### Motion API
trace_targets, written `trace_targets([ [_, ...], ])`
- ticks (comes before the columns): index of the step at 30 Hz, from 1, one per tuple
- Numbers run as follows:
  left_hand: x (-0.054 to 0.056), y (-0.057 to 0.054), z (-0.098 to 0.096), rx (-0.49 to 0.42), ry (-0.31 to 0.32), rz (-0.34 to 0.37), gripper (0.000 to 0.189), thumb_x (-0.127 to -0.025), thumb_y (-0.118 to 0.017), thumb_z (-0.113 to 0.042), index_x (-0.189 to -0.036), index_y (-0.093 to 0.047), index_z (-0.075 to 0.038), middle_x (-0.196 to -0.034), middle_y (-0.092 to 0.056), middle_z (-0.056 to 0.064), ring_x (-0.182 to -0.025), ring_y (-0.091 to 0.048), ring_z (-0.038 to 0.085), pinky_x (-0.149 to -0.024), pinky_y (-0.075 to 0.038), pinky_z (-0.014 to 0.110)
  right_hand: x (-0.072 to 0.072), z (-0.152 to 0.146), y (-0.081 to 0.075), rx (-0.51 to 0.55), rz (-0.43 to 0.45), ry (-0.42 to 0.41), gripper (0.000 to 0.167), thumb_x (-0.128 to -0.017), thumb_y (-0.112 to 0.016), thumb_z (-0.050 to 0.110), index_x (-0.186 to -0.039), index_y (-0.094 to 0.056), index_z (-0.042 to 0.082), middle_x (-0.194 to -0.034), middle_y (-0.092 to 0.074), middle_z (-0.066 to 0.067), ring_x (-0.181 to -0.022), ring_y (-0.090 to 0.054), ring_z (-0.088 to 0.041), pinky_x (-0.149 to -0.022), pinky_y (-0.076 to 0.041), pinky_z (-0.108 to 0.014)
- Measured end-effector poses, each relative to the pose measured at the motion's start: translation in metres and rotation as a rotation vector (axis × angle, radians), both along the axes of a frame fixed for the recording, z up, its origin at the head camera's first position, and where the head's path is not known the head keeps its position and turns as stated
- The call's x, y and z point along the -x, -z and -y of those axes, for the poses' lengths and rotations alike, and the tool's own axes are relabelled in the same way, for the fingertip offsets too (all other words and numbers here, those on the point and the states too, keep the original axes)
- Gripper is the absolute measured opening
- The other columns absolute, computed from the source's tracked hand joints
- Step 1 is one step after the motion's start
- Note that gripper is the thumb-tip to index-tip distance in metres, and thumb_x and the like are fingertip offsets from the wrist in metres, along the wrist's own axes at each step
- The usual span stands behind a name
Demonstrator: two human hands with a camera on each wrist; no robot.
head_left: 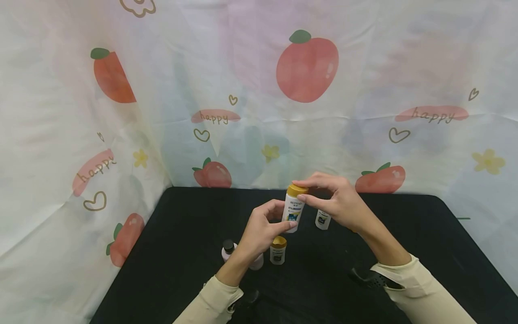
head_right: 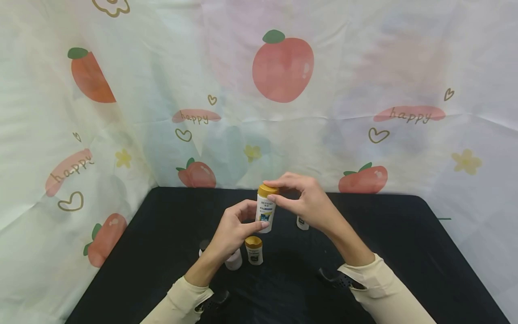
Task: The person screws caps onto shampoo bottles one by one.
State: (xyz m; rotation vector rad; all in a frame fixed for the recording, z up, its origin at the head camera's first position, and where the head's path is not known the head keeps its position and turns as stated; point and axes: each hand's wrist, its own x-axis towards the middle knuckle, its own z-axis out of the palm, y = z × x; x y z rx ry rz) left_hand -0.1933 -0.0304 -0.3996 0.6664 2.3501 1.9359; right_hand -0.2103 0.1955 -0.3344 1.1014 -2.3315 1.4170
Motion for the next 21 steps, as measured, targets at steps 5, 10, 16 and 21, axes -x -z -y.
trace_targets([
  [5,0.0007,0.0024,0.0014,0.021,-0.016,0.014,0.034,-0.089,-0.08,-0.016,-0.122,-0.068,-0.016,-0.115,-0.073,0.0,-0.104,-0.067,0.016,-0.086,-0.057,0.034,0.0009,-0.0007,-0.0004,-0.051,-0.075,-0.02,0.04,-0.094,-0.068,-0.003,-0.132,-0.068,0.01,-0.113,-0.066,0.004,-0.097,-0.058,-0.012,-0.078,-0.052,-0.025],
  [10,0.0018,0.0042,0.0036,0.039,-0.018,0.01,0.036,-0.089,-0.08,-0.017,-0.122,-0.068,-0.016,-0.115,-0.072,-0.001,-0.105,-0.067,0.016,-0.087,-0.057,0.035,0.0007,-0.0022,-0.003,-0.118,-0.107,-0.021,0.042,-0.096,-0.064,-0.005,-0.135,-0.066,0.008,-0.117,-0.062,0.003,-0.102,-0.056,-0.011,-0.081,-0.051,-0.023],
  [16,0.0018,0.0032,0.005,0.042,-0.017,-0.006,0.035,-0.088,-0.081,-0.017,-0.121,-0.068,-0.017,-0.115,-0.072,0.0,-0.103,-0.067,0.016,-0.085,-0.058,0.034,0.0011,-0.0033,-0.0045,-0.139,-0.171,0.014,0.043,-0.089,-0.072,-0.005,-0.13,-0.07,0.008,-0.112,-0.063,0.002,-0.098,-0.056,-0.011,-0.079,-0.05,-0.023],
  [21,0.0002,0.0024,0.0043,0.031,-0.013,0.006,0.033,-0.087,-0.082,-0.015,-0.117,-0.069,-0.017,-0.113,-0.072,0.0,-0.099,-0.067,0.015,-0.081,-0.059,0.032,0.0018,-0.0054,-0.003,-0.086,-0.13,0.025,0.042,-0.083,-0.079,-0.001,-0.123,-0.074,0.013,-0.106,-0.065,0.006,-0.095,-0.058,-0.01,-0.076,-0.052,-0.021],
])
